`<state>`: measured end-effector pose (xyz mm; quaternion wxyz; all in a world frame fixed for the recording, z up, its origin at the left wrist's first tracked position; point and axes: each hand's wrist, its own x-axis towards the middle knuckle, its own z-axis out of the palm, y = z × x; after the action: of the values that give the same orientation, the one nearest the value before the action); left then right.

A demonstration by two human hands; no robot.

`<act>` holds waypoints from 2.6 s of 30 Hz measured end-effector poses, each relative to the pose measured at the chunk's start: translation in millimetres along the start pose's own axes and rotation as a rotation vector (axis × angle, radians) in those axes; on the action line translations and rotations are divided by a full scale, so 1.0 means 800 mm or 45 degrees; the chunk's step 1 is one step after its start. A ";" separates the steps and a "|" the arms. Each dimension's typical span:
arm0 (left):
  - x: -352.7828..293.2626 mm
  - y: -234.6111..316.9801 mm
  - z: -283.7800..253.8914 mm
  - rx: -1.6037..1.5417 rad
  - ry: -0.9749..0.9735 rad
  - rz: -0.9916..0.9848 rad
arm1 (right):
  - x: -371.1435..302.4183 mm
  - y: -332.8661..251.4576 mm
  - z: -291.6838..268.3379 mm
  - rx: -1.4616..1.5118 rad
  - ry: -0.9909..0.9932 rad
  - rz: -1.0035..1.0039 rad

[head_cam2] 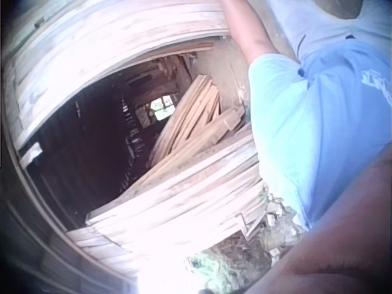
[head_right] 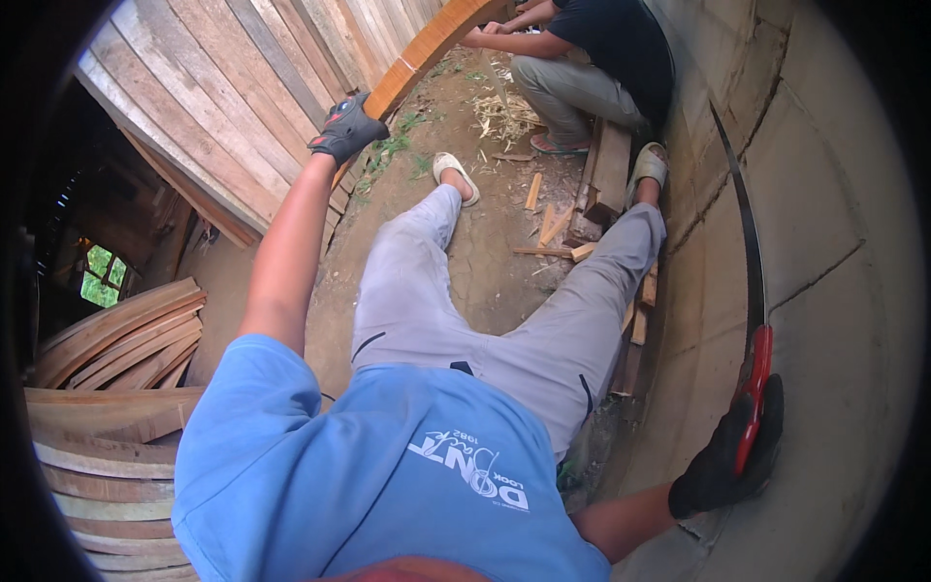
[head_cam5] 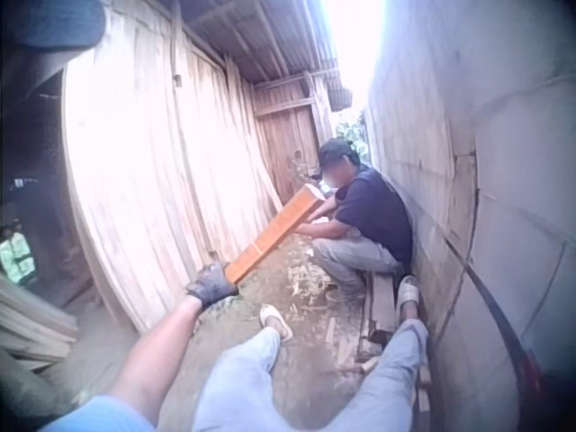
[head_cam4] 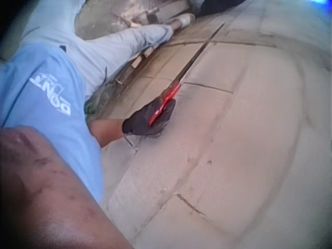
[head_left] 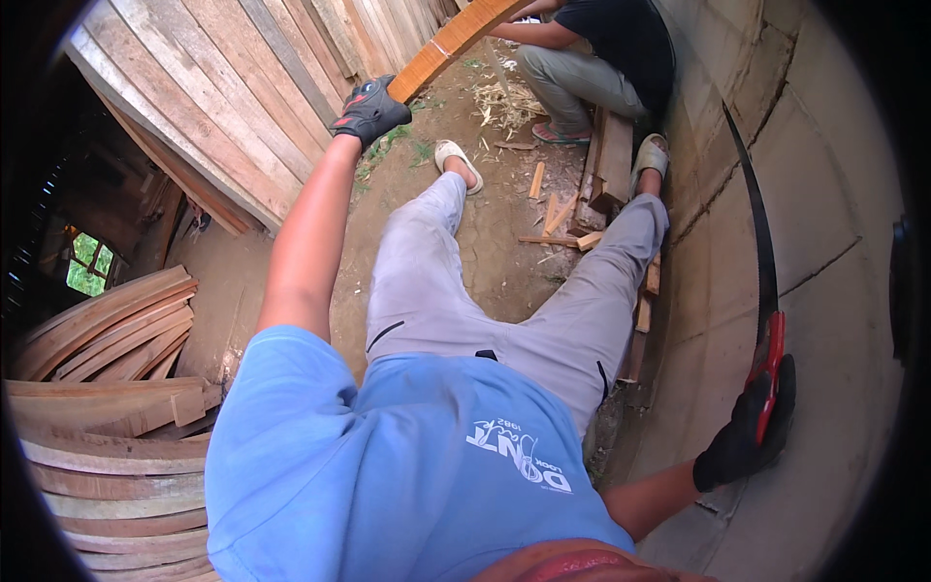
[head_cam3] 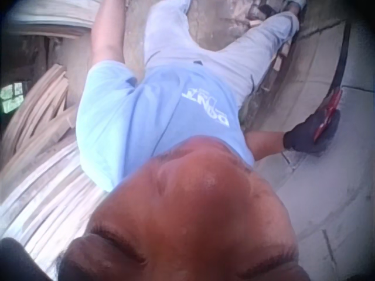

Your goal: The person uses a hand saw to cut a thin wooden strip into smaller pieces while seated on the ground. The cut pieces fall onto the dirt surface near a wooden fence and a concrete wall.

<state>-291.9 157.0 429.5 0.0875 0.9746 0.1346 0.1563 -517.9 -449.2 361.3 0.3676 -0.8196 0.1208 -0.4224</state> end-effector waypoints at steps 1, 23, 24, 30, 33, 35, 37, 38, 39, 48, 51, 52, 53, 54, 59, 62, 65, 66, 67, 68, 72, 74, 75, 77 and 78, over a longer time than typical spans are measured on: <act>0.002 0.003 0.001 -0.004 -0.015 0.005 | 0.004 0.000 0.004 -0.083 0.016 -0.074; -0.007 -0.010 0.096 -0.317 -0.196 0.390 | 0.007 -0.020 0.022 -0.254 0.065 0.024; -0.007 -0.010 0.100 -0.237 -0.312 0.301 | 0.009 -0.019 0.022 -0.287 0.063 -0.036; -0.035 -0.012 0.164 -0.283 -0.310 0.416 | 0.013 0.014 0.010 -0.378 0.012 -0.179; -0.043 -0.022 0.213 -0.236 -0.415 0.450 | 0.017 0.010 0.009 -0.561 -0.004 -0.235; -0.055 -0.024 0.230 -0.217 -0.481 0.459 | 0.016 -0.002 0.012 -0.541 -0.001 -0.187; -0.069 -0.026 0.245 -0.209 -0.515 0.444 | 0.017 -0.003 0.014 -0.524 0.015 -0.302; -0.075 -0.027 0.255 -0.203 -0.505 0.425 | 0.016 0.001 0.012 -0.514 0.021 -0.360; -0.080 -0.031 0.271 -0.202 -0.471 0.437 | 0.015 0.005 0.011 -0.509 0.020 -0.365; -0.130 -0.065 0.378 -0.136 -0.421 0.407 | 0.011 -0.003 0.018 -0.185 0.011 -0.150; -0.142 -0.068 0.391 -0.208 -0.285 0.346 | 0.011 -0.017 0.019 -0.187 0.055 -0.088; -0.144 -0.072 0.392 -0.192 -0.262 0.314 | 0.012 -0.019 0.023 -0.179 0.066 -0.054; -0.146 -0.076 0.393 -0.174 -0.239 0.282 | 0.012 -0.021 0.026 -0.171 0.077 -0.019; -0.147 -0.079 0.395 -0.165 -0.259 0.234 | 0.011 -0.024 0.028 -0.195 0.067 -0.033; -0.142 -0.100 0.381 -0.130 -0.178 0.218 | 0.006 -0.034 0.027 -0.467 0.013 -0.169; -0.141 -0.109 0.373 -0.128 -0.159 0.223 | -0.007 -0.054 0.038 -0.217 -0.029 -0.054; -0.149 -0.119 0.376 -0.138 -0.143 0.222 | -0.009 -0.056 0.051 -0.172 -0.126 -0.204; -0.152 -0.119 0.379 -0.131 -0.169 0.215 | -0.011 -0.057 0.054 -0.170 -0.126 -0.108; -0.155 -0.118 0.383 -0.126 -0.193 0.204 | -0.014 -0.067 0.059 -0.167 -0.128 -0.016; -0.157 -0.115 0.387 -0.134 -0.192 0.210 | -0.016 -0.073 0.063 -0.164 -0.130 0.076; -0.158 -0.090 0.404 -0.131 -0.222 0.205 | -0.019 -0.072 0.069 -0.180 -0.207 0.091; -0.157 -0.073 0.401 -0.114 -0.267 0.202 | -0.018 -0.072 0.070 -0.224 -0.229 0.055; -0.158 -0.067 0.395 -0.099 -0.288 0.193 | -0.017 -0.072 0.068 -0.234 -0.239 0.088; -0.152 -0.061 0.390 -0.121 -0.281 0.197 | -0.018 -0.082 0.067 -0.250 -0.261 0.158; -0.147 -0.058 0.392 -0.126 -0.284 0.192 | -0.016 -0.079 0.064 -0.247 -0.259 0.132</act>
<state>-307.5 127.0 93.4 0.1378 0.9877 0.0427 0.0597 -492.9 -372.4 379.2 0.3185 -0.8825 0.1654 -0.3041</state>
